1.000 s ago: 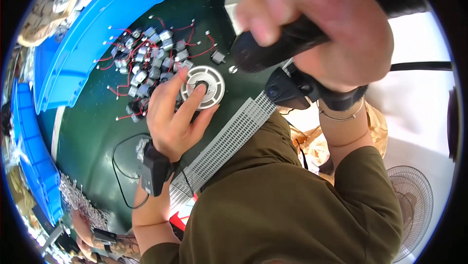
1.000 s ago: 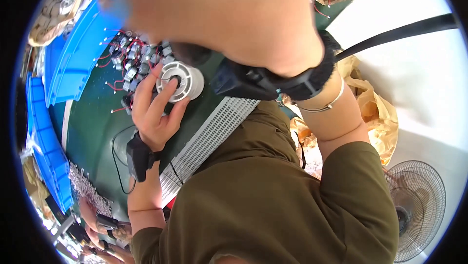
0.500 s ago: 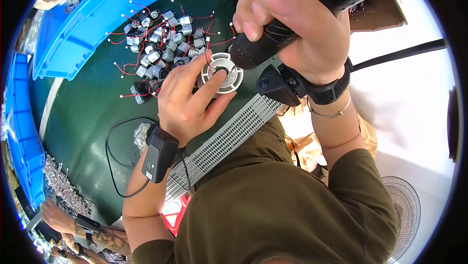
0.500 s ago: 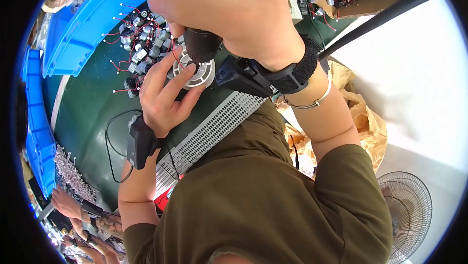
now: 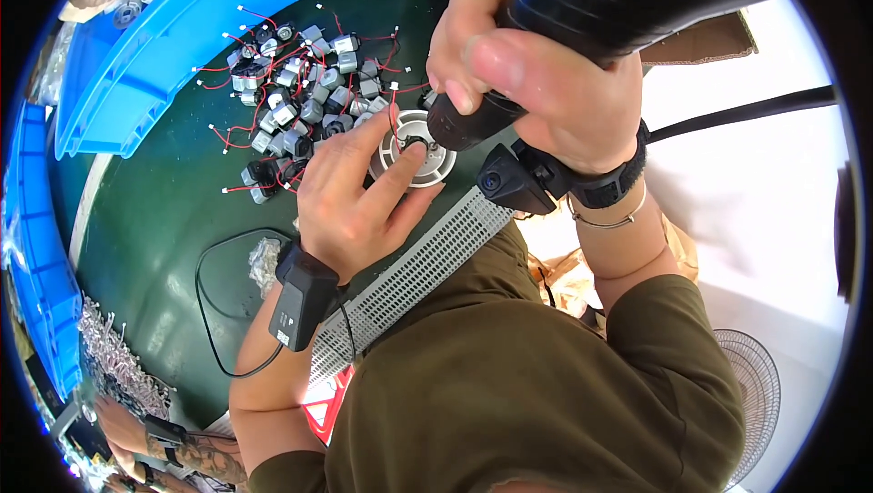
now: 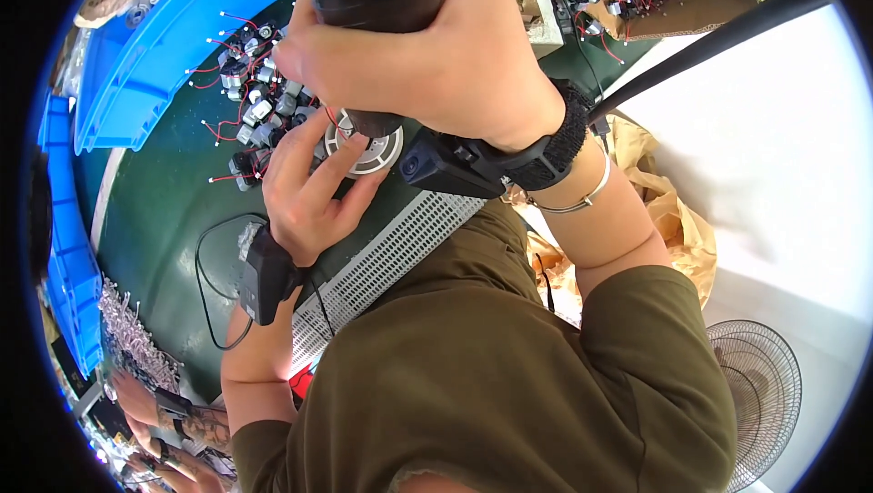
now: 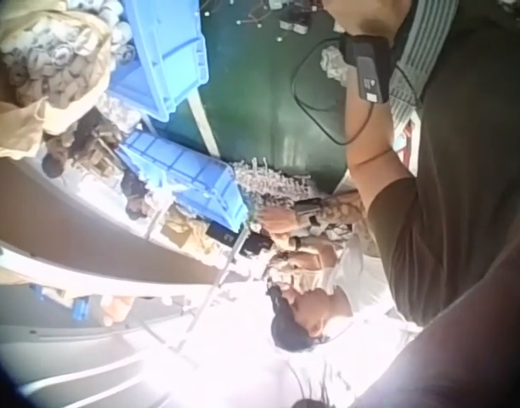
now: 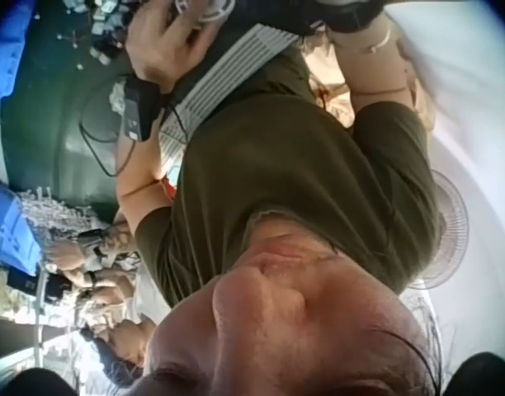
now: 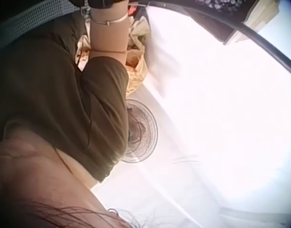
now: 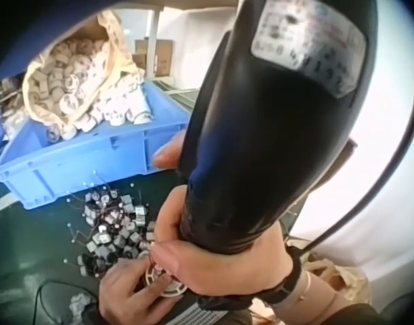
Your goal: The person picks up a motor and a plastic housing, fits the motor into the housing, and drives screws into the assembly with a power screwdriver. They then set the completed unit aside and repeat the process with another motor and housing.
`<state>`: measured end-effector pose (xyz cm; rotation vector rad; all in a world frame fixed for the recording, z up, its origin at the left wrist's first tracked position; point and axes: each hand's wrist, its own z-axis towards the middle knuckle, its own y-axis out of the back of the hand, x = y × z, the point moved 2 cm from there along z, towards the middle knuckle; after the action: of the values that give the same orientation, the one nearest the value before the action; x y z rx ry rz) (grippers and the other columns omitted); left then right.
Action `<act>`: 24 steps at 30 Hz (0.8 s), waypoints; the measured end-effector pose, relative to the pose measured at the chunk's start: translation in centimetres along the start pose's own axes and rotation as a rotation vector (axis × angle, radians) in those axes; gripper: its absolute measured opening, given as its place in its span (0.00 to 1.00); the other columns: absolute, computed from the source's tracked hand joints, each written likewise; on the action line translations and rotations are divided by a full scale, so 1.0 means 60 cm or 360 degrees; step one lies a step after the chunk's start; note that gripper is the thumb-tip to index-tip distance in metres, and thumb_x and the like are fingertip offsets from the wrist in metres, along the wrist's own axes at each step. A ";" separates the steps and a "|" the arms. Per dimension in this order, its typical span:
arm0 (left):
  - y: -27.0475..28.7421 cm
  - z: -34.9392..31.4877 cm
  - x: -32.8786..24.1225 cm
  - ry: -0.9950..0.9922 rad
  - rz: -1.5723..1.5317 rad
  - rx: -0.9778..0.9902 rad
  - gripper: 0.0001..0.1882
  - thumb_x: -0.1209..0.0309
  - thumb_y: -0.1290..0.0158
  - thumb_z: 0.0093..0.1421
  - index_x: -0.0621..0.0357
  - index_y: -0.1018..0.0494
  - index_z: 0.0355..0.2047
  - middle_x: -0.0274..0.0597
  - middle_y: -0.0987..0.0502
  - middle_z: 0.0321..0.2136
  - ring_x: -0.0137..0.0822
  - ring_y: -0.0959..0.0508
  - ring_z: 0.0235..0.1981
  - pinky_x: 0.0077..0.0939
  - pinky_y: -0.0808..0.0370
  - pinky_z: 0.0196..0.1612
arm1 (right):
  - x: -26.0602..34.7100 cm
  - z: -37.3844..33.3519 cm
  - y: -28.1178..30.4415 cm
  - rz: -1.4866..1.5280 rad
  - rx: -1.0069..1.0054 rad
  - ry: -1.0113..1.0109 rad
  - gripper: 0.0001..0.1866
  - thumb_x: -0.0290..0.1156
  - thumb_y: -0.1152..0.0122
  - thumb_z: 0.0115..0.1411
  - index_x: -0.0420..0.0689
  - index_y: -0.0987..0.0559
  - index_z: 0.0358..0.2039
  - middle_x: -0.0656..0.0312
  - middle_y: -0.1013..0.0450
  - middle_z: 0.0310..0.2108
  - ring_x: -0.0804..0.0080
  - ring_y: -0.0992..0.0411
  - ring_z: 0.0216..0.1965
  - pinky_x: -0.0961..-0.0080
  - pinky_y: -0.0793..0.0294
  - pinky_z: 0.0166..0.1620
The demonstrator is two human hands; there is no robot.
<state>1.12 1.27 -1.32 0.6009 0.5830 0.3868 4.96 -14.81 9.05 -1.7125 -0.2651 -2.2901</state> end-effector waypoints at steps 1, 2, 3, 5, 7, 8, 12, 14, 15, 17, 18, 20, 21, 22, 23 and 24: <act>0.000 0.000 -0.001 -0.0001 0.0000 0.0002 0.19 0.69 0.34 0.38 0.58 0.24 0.33 0.54 0.27 0.43 0.45 0.24 0.35 0.34 0.26 0.36 | -0.012 0.002 0.005 0.0001 -0.0002 0.0000 0.06 0.19 0.37 0.47 0.38 0.25 0.27 0.64 0.30 0.24 0.82 0.33 0.25 0.84 0.34 0.30; 0.000 0.001 -0.002 0.0001 0.0005 0.0001 0.19 0.69 0.34 0.38 0.58 0.24 0.34 0.54 0.27 0.43 0.45 0.24 0.36 0.35 0.26 0.36 | -0.022 0.009 0.007 0.0098 0.0154 0.0189 0.05 0.21 0.42 0.49 0.37 0.26 0.28 0.62 0.31 0.23 0.77 0.33 0.24 0.81 0.33 0.30; 0.000 0.001 -0.003 0.0002 0.0011 0.0001 0.19 0.69 0.34 0.38 0.58 0.24 0.34 0.54 0.27 0.43 0.45 0.24 0.36 0.35 0.26 0.36 | -0.024 0.011 0.008 0.0194 0.0308 0.0380 0.05 0.23 0.46 0.51 0.35 0.27 0.28 0.60 0.33 0.23 0.73 0.33 0.23 0.77 0.32 0.29; 0.000 -0.001 -0.005 -0.0003 0.0022 0.0004 0.19 0.69 0.34 0.39 0.58 0.24 0.34 0.53 0.27 0.43 0.45 0.24 0.36 0.35 0.26 0.37 | -0.013 0.000 -0.003 0.0144 0.0215 0.0299 0.09 0.23 0.46 0.51 0.34 0.29 0.33 0.59 0.33 0.23 0.72 0.33 0.23 0.78 0.32 0.30; 0.003 -0.004 -0.012 0.0026 0.0065 0.0036 0.19 0.68 0.34 0.39 0.57 0.23 0.34 0.52 0.27 0.43 0.45 0.24 0.36 0.36 0.26 0.38 | -0.001 -0.010 -0.014 -0.0011 0.0150 0.0249 0.22 0.20 0.46 0.49 0.33 0.38 0.46 0.59 0.33 0.22 0.73 0.33 0.24 0.78 0.31 0.30; 0.000 -0.005 -0.009 0.0013 0.0067 0.0052 0.20 0.68 0.34 0.38 0.57 0.23 0.34 0.52 0.27 0.42 0.45 0.24 0.36 0.37 0.27 0.39 | 0.002 -0.010 -0.017 -0.0049 0.0183 0.0317 0.28 0.19 0.46 0.49 0.34 0.43 0.51 0.60 0.33 0.22 0.74 0.32 0.23 0.80 0.32 0.30; 0.008 -0.005 -0.003 0.0053 -0.0006 -0.0112 0.20 0.69 0.33 0.37 0.57 0.23 0.34 0.49 0.27 0.42 0.46 0.25 0.38 0.38 0.28 0.43 | 0.009 0.005 -0.006 -0.0496 0.0110 0.0518 0.09 0.16 0.55 0.53 0.35 0.29 0.34 0.61 0.32 0.22 0.72 0.32 0.21 0.82 0.32 0.28; 0.041 0.000 -0.008 0.0250 0.0038 -0.0228 0.21 0.71 0.32 0.37 0.56 0.24 0.35 0.45 0.26 0.42 0.47 0.25 0.41 0.40 0.29 0.47 | 0.032 0.038 0.017 0.0475 0.0005 0.0585 0.06 0.18 0.52 0.57 0.37 0.28 0.24 0.61 0.31 0.23 0.69 0.29 0.24 0.78 0.30 0.32; 0.089 0.015 -0.006 0.0145 0.0356 -0.0267 0.23 0.71 0.32 0.36 0.55 0.24 0.36 0.45 0.26 0.43 0.46 0.25 0.42 0.40 0.29 0.48 | 0.028 0.056 0.042 0.0186 -0.0036 0.0635 0.04 0.21 0.49 0.57 0.36 0.27 0.27 0.60 0.30 0.25 0.68 0.29 0.26 0.77 0.30 0.34; 0.182 -0.001 0.051 0.0404 0.0797 -0.0380 0.19 0.73 0.35 0.42 0.55 0.24 0.37 0.47 0.24 0.41 0.46 0.24 0.42 0.36 0.28 0.47 | 0.042 0.082 0.024 -0.0312 -0.0399 0.0325 0.09 0.25 0.34 0.50 0.38 0.26 0.29 0.64 0.31 0.24 0.82 0.33 0.25 0.84 0.34 0.31; 0.226 -0.023 0.103 0.0564 0.0853 -0.0353 0.15 0.74 0.36 0.45 0.58 0.23 0.35 0.50 0.23 0.39 0.46 0.24 0.41 0.35 0.27 0.44 | 0.030 0.088 0.030 -0.0720 -0.0455 0.0304 0.17 0.33 0.33 0.51 0.36 0.27 0.36 0.62 0.29 0.28 0.81 0.32 0.28 0.83 0.32 0.33; 0.299 -0.088 0.192 0.0954 0.1024 -0.0193 0.13 0.71 0.38 0.49 0.62 0.24 0.35 0.53 0.23 0.39 0.48 0.23 0.39 0.35 0.27 0.42 | 0.005 0.097 0.015 -0.0688 -0.0583 0.0431 0.24 0.36 0.33 0.51 0.35 0.30 0.43 0.61 0.29 0.31 0.79 0.31 0.33 0.83 0.31 0.35; 0.319 -0.111 0.213 0.0955 0.1111 0.0000 0.14 0.69 0.40 0.51 0.64 0.24 0.35 0.54 0.24 0.38 0.50 0.23 0.39 0.34 0.28 0.43 | -0.018 0.101 -0.006 0.0003 -0.0696 0.0674 0.32 0.39 0.32 0.51 0.34 0.35 0.48 0.60 0.30 0.33 0.78 0.32 0.35 0.83 0.31 0.36; 0.333 -0.125 0.228 0.0984 0.1058 0.0134 0.15 0.67 0.41 0.53 0.65 0.25 0.38 0.53 0.23 0.38 0.47 0.23 0.39 0.32 0.28 0.44 | -0.026 0.093 0.010 -0.0679 -0.0723 0.1168 0.07 0.27 0.42 0.56 0.37 0.27 0.33 0.58 0.30 0.31 0.70 0.28 0.32 0.75 0.28 0.36; 0.350 -0.141 0.239 0.1001 0.1120 0.0140 0.16 0.66 0.42 0.53 0.65 0.26 0.39 0.54 0.23 0.38 0.48 0.23 0.39 0.32 0.28 0.44 | -0.039 0.087 0.000 -0.0826 -0.0748 0.1221 0.08 0.26 0.41 0.55 0.37 0.27 0.34 0.58 0.29 0.32 0.70 0.28 0.33 0.75 0.28 0.37; 0.356 -0.133 0.235 0.1015 0.1177 0.0145 0.17 0.65 0.42 0.54 0.65 0.26 0.40 0.54 0.24 0.38 0.49 0.23 0.39 0.32 0.28 0.43 | -0.050 0.081 -0.012 -0.0979 -0.0774 0.1271 0.10 0.26 0.40 0.55 0.38 0.27 0.36 0.58 0.29 0.34 0.70 0.29 0.34 0.75 0.28 0.38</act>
<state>3.50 27.85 1.04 0.7750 0.9812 1.2830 9.94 -12.33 7.55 -0.7554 -0.0616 -3.5007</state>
